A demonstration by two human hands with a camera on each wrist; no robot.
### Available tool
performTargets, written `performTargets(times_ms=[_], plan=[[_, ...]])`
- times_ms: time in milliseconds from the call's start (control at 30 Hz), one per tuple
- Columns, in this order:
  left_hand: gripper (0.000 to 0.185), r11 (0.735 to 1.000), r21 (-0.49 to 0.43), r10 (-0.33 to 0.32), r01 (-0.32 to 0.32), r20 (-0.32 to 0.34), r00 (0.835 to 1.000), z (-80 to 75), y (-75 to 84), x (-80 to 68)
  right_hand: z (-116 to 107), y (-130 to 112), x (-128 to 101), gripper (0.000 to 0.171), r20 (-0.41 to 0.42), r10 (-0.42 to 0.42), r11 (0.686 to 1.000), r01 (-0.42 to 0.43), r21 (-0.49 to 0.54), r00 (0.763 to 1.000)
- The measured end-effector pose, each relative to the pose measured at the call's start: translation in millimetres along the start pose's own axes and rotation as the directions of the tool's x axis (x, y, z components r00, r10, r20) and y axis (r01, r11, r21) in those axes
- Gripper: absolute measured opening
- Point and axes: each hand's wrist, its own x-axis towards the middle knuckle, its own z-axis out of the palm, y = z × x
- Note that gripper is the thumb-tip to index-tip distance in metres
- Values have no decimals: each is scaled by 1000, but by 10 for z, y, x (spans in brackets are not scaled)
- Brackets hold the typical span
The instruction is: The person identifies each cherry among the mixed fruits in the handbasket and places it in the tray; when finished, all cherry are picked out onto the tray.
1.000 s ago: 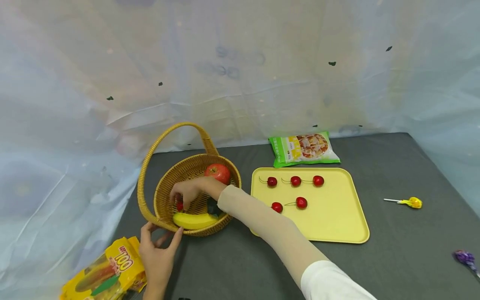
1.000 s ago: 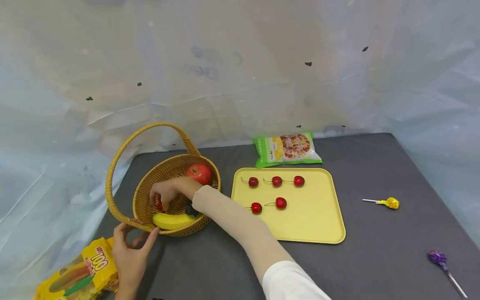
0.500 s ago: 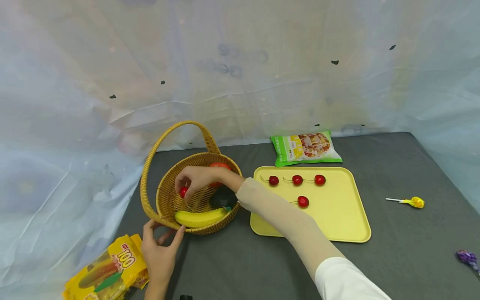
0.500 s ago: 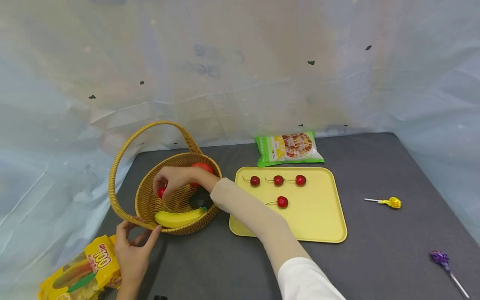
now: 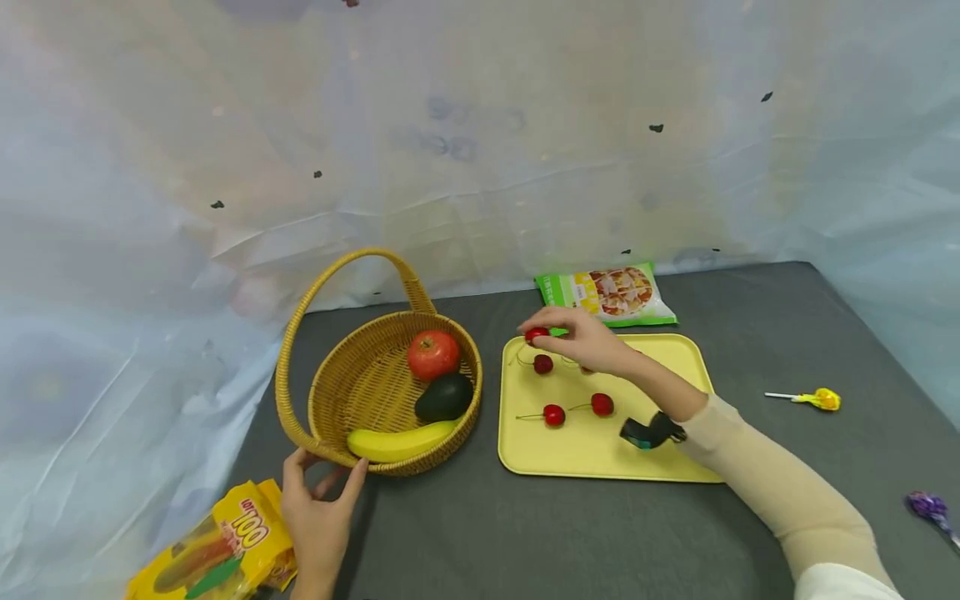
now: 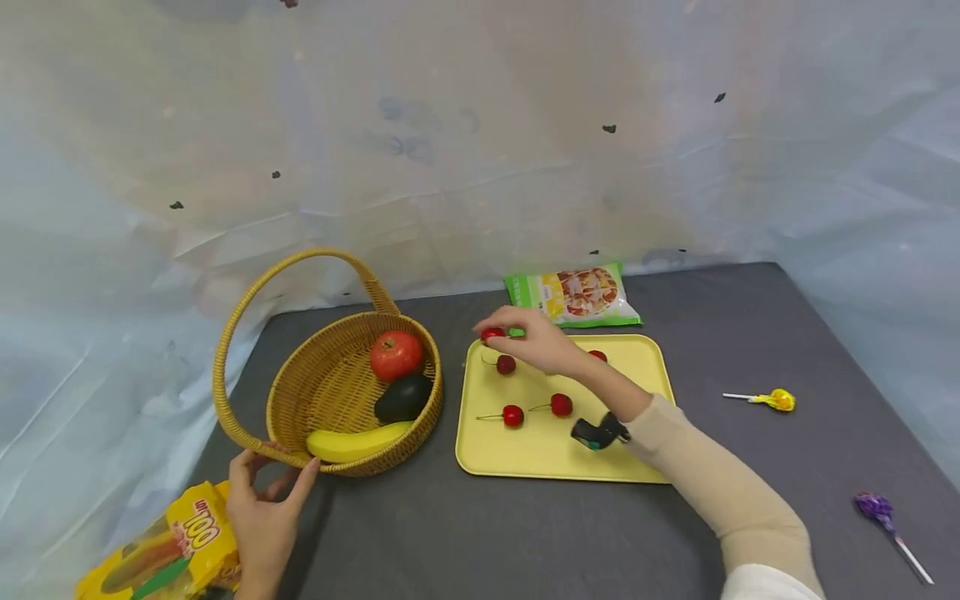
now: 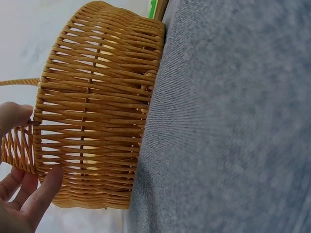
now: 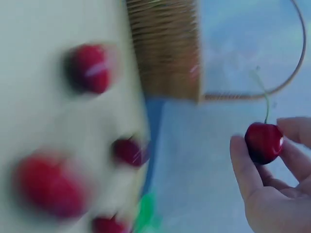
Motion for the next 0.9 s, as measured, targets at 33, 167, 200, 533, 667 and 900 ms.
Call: performTargets(times_ms=[33,167,200,533,667,900], plan=[[60,1000,0,0,0,-3,1000,0,1,-1,-67,38,-142,25,-33,30,999,-31,-10,999],[58,1000,9,-5,6,-17,1000,-2,20,-8,-250,186,-625,24,-158,112,993,-114,-4,981],[58,1000,14,-8,9,-18,1000,-1,23,-9,-280,216,-726,24,-186,122,992,-128,-17,975],[61,999,25,-26,27,-15,1000,16,5,-8,-495,346,-1349,23,-243,179,967,-216,-136,953],[59,999,37,-20,21,-18,1000,18,13,-3,-541,369,-1434,25,-172,179,968,-204,-145,969],[58,999,49,-20,21,-22,1000,19,22,-9,-582,370,-1424,22,-56,125,966,-134,-220,991]])
